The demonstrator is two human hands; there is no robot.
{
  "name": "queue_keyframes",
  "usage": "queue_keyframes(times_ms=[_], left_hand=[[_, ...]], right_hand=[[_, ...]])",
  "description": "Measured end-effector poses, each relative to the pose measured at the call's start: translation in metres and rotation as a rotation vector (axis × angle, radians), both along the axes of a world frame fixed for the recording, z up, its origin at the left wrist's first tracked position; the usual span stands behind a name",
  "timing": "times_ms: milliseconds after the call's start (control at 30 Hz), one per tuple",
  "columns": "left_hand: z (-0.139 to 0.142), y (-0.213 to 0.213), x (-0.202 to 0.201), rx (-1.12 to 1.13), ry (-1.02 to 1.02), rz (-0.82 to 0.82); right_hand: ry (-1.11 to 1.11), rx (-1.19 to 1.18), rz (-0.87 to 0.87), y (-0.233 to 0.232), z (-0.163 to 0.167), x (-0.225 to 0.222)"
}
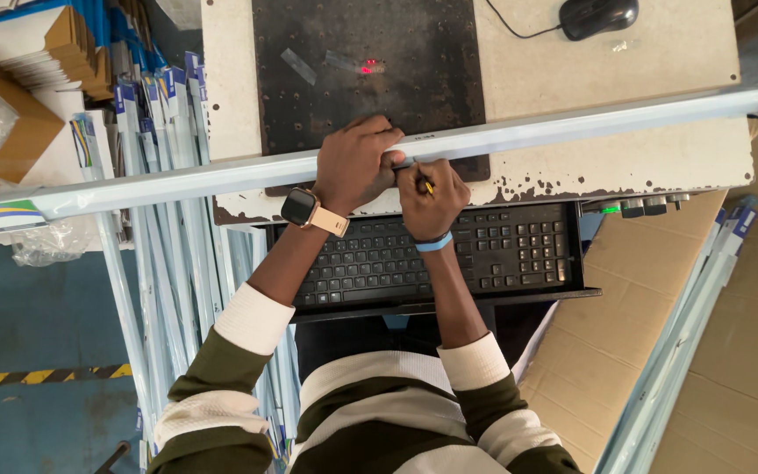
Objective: The person repeatedly picks up long white poles, marks them with a yellow tool, and scans them with a red laser device. After each scan, the pole is placed back into a vertical rack. The cycle continues with multiple poles throughout the clip.
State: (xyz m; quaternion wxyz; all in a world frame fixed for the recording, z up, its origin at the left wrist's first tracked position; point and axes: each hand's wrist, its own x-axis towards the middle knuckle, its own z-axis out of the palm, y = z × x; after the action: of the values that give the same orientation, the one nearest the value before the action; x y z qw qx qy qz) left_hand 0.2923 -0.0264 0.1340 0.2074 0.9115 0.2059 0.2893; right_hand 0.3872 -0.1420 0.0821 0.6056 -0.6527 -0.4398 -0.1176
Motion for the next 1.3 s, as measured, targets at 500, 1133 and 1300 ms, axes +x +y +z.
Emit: queue_keyframes(times_ms=[500,1133,1300], left_hand=[[0.008,0.004,-0.003,0.006,0.015,-0.019],[0.007,0.004,-0.004,0.018,0.037,-0.022],[0.009,0.004,-0.005,0.033,0.054,-0.030]], right_hand=[[0.155,0.028,-0.031,-0.019,-0.005,0.050],[0.060,0.002,0.005,-0.015,0.009,0.041],[0.066,-0.010,0.002,-0.017,0.011,0.041]])
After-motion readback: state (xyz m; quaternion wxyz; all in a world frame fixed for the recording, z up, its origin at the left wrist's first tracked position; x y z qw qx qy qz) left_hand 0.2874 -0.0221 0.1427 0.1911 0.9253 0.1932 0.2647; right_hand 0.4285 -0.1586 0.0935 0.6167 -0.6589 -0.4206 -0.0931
